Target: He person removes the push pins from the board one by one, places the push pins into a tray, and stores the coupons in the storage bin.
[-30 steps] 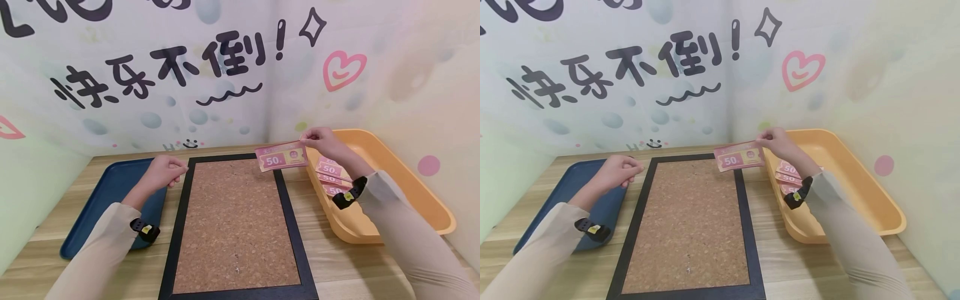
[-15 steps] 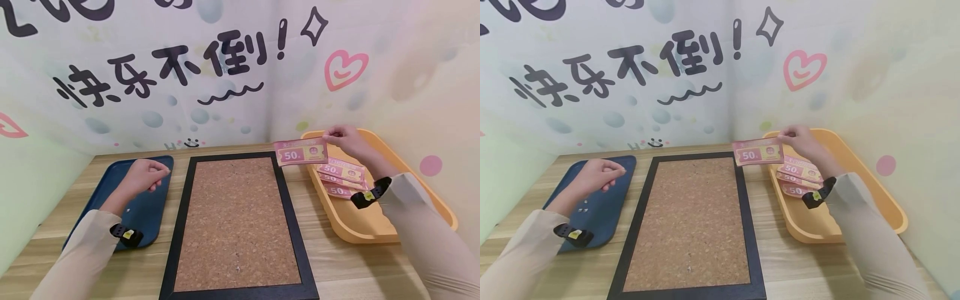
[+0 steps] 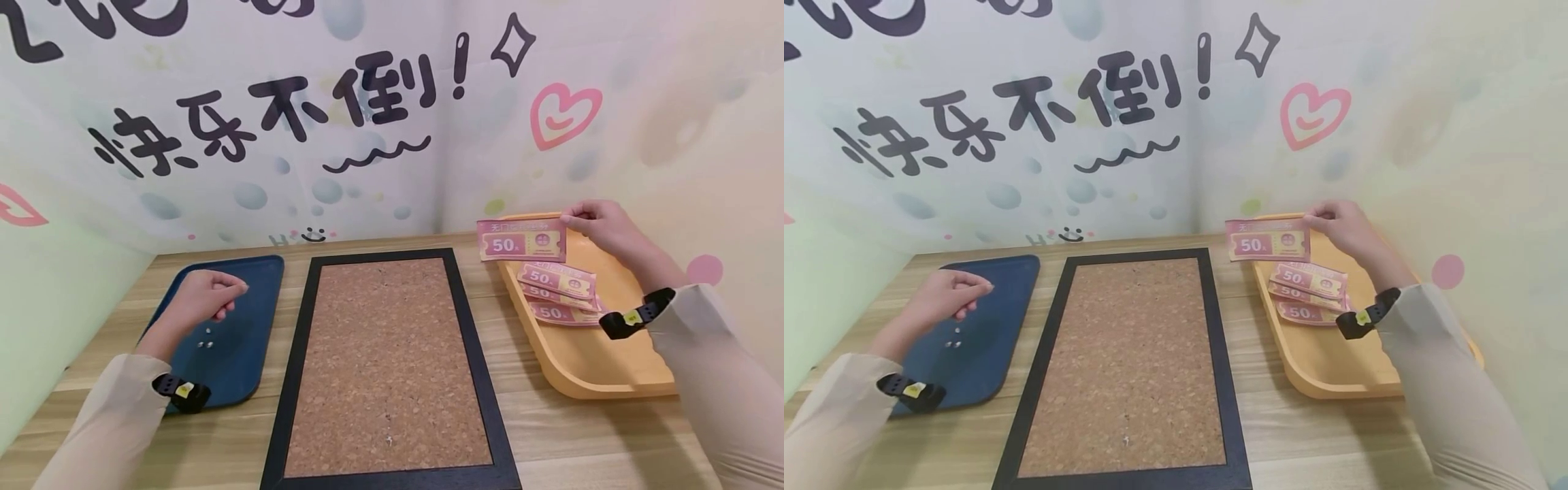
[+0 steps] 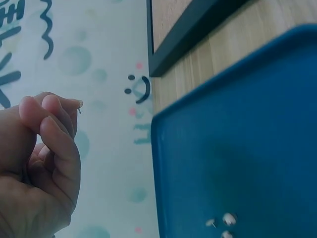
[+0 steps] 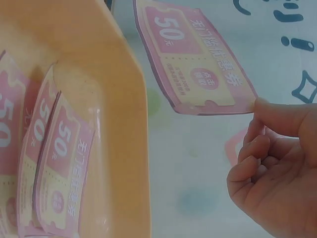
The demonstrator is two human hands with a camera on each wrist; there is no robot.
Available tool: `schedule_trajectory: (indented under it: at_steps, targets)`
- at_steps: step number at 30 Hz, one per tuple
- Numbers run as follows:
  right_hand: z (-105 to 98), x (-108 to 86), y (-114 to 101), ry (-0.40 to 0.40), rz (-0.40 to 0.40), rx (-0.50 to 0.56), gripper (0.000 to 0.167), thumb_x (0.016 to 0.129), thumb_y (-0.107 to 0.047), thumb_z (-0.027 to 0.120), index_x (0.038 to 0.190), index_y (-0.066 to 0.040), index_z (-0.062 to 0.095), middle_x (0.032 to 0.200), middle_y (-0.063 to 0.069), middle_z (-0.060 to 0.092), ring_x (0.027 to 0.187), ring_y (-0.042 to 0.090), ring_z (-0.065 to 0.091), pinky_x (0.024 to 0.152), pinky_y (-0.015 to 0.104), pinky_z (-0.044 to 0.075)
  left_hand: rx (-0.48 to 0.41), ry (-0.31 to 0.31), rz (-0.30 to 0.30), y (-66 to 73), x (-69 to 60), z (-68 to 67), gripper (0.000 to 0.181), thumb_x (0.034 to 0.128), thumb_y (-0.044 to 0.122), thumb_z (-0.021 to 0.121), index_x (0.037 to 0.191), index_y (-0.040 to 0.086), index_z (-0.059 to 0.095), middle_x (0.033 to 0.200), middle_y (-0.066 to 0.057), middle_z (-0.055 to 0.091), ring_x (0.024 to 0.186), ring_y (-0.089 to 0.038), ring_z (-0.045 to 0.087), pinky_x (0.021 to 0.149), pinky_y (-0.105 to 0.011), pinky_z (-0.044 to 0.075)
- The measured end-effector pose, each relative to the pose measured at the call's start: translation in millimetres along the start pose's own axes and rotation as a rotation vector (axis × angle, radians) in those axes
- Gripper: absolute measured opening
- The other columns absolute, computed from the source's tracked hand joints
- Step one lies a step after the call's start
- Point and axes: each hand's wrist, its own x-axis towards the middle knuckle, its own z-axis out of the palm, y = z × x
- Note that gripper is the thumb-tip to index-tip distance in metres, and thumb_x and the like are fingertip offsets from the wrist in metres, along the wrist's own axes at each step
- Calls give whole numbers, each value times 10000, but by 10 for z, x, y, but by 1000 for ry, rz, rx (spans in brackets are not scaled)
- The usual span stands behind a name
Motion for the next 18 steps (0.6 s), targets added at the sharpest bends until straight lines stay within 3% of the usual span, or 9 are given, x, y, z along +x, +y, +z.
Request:
schedule_trajectory:
  at_steps: [8,18]
  targets:
    - [-91,26,128,12,35,19,494,957,-366,422,1170,79,447,1061,199,415,934,294,355,757,345,350,-18,-3,-44,-200,-38,-88,422,948,234,498,1153,-135,510,591,-21,523,469,-123,473,509,-281,472]
    - [-228,24,318,42,63,16,575,944,-430,409,1180,94,436,1003,154,382,885,286,340,716,330,340,-39,-35,-77,-467,-29,-172,422,961,204,464,1164,-165,487,606,-14,516,475,-86,459,511,-250,471]
